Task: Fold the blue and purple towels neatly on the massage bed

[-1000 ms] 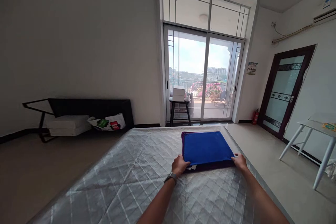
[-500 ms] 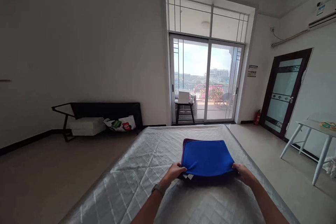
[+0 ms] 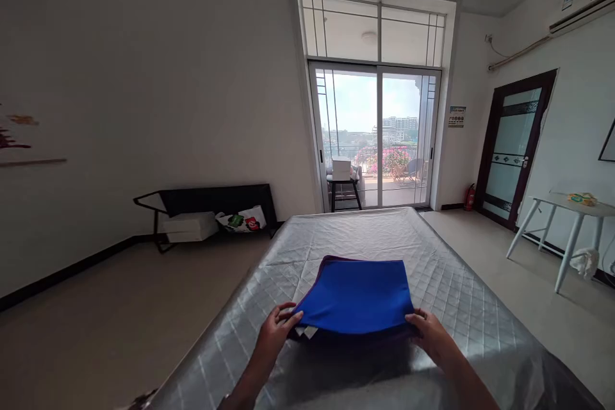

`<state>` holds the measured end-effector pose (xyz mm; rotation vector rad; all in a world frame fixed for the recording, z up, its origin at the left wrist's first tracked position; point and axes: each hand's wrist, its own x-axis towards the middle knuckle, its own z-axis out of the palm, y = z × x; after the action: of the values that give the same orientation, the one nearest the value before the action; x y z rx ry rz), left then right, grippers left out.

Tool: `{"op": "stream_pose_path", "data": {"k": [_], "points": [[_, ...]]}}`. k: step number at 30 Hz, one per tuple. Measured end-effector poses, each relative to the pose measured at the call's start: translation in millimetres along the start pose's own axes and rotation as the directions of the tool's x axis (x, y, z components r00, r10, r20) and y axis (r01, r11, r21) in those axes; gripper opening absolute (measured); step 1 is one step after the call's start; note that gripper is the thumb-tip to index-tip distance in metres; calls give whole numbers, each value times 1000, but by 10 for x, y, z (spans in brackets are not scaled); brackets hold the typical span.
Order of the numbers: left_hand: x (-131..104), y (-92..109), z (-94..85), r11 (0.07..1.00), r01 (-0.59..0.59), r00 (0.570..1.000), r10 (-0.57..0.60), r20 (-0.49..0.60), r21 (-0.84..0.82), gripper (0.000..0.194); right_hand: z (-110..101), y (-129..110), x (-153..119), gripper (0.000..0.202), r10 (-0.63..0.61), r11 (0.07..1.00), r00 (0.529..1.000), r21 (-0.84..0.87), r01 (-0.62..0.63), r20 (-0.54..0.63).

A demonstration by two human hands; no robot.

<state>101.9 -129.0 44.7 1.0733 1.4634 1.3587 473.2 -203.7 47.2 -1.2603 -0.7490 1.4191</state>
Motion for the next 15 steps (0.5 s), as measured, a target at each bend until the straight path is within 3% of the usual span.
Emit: {"op": "stream_pose_path", "data": {"k": [4, 7, 11, 15], "points": [[-386, -153, -483, 994, -26, 983, 45, -179, 103, 60, 220, 341, -468, 52, 34, 994, 997, 104, -41, 65], [-702, -250, -738, 991, -31, 967, 63, -247, 130, 59, 345, 525, -757, 60, 37, 991, 997, 129, -46, 72], [-1059, -356, -883, 998, -30, 927, 51, -371, 64, 55, 491, 633, -1017, 60, 42, 989, 996, 140, -53, 76], [-1261, -514, -914, 999, -38, 884, 21, -467, -28, 45, 549, 655, -1120, 49, 92, 986, 985, 124, -110, 143]]}}
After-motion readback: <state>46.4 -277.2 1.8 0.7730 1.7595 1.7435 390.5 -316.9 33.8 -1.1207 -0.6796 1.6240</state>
